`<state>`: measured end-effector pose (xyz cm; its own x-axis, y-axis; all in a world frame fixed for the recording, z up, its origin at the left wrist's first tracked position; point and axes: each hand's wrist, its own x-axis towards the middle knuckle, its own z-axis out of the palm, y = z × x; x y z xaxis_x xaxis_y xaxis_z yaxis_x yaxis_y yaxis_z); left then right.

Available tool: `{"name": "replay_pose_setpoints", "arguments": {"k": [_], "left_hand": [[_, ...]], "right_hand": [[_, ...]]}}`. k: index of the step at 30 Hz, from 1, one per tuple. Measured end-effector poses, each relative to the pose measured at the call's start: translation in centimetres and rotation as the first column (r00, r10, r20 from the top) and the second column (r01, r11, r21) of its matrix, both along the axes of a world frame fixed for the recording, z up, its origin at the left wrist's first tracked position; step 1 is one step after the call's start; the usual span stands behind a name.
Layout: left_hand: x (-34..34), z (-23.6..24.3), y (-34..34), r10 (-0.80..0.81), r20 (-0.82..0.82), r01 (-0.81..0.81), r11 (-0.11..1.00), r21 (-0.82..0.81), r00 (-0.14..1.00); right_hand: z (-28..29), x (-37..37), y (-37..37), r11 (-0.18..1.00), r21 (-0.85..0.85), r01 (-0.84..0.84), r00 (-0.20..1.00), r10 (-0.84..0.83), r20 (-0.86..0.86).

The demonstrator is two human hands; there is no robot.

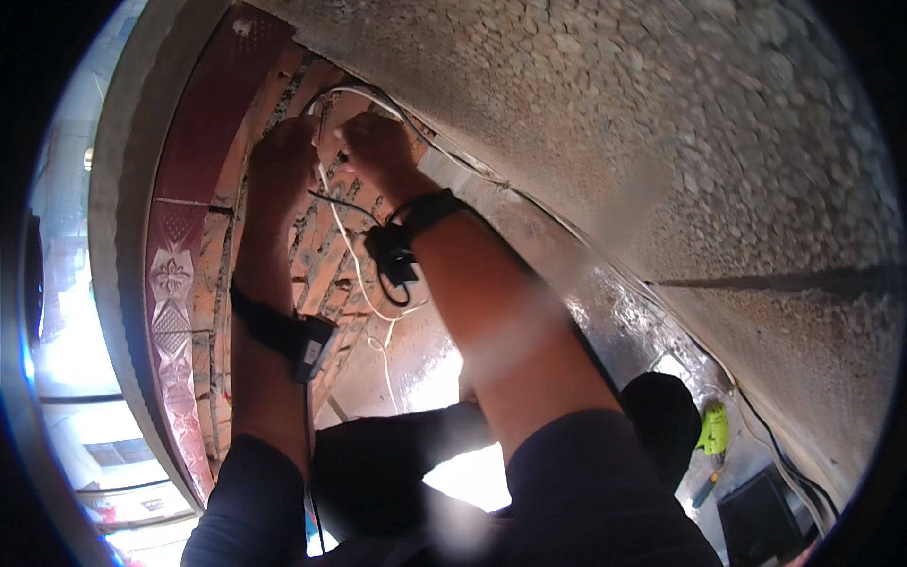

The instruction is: The person installs electrical wiring along a ceiling, using pliers to strip wire ends and securing the cables with clips. They connect wires to a junction box and tuck the cables into the ceiling structure.

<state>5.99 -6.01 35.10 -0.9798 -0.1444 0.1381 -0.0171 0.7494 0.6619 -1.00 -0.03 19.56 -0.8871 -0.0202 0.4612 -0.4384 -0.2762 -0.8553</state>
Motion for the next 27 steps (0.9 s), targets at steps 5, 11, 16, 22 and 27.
{"name": "replay_pose_setpoints", "arguments": {"k": [5,11,16,22,27], "left_hand": [[0.6,0.0,1.3,0.055,0.03,-0.054,0.998,-0.014,0.998],[6.9,1.1,0.6,0.039,0.226,-0.016,0.995,-0.101,0.973],[13.5,1.6,1.5,0.033,0.519,0.032,0.993,-0.115,0.854],[20.8,4.3,4.9,-0.051,0.62,0.162,0.979,-0.125,0.783],[23.5,3.8,5.8,-0.1,0.621,0.159,0.987,-0.04,0.778]], "right_hand": [[-5.5,3.8,9.5,0.759,0.546,0.354,0.91,-0.145,-0.388],[-5.3,13.2,17.6,0.907,0.278,-0.315,0.837,0.127,0.532],[-8.4,19.2,22.4,0.695,0.532,-0.483,0.844,0.207,0.495],[-10.9,22.8,24.4,0.475,0.621,-0.624,0.768,0.225,0.6],[-13.8,24.0,25.3,0.334,0.685,-0.647,0.756,0.167,0.632]]}}
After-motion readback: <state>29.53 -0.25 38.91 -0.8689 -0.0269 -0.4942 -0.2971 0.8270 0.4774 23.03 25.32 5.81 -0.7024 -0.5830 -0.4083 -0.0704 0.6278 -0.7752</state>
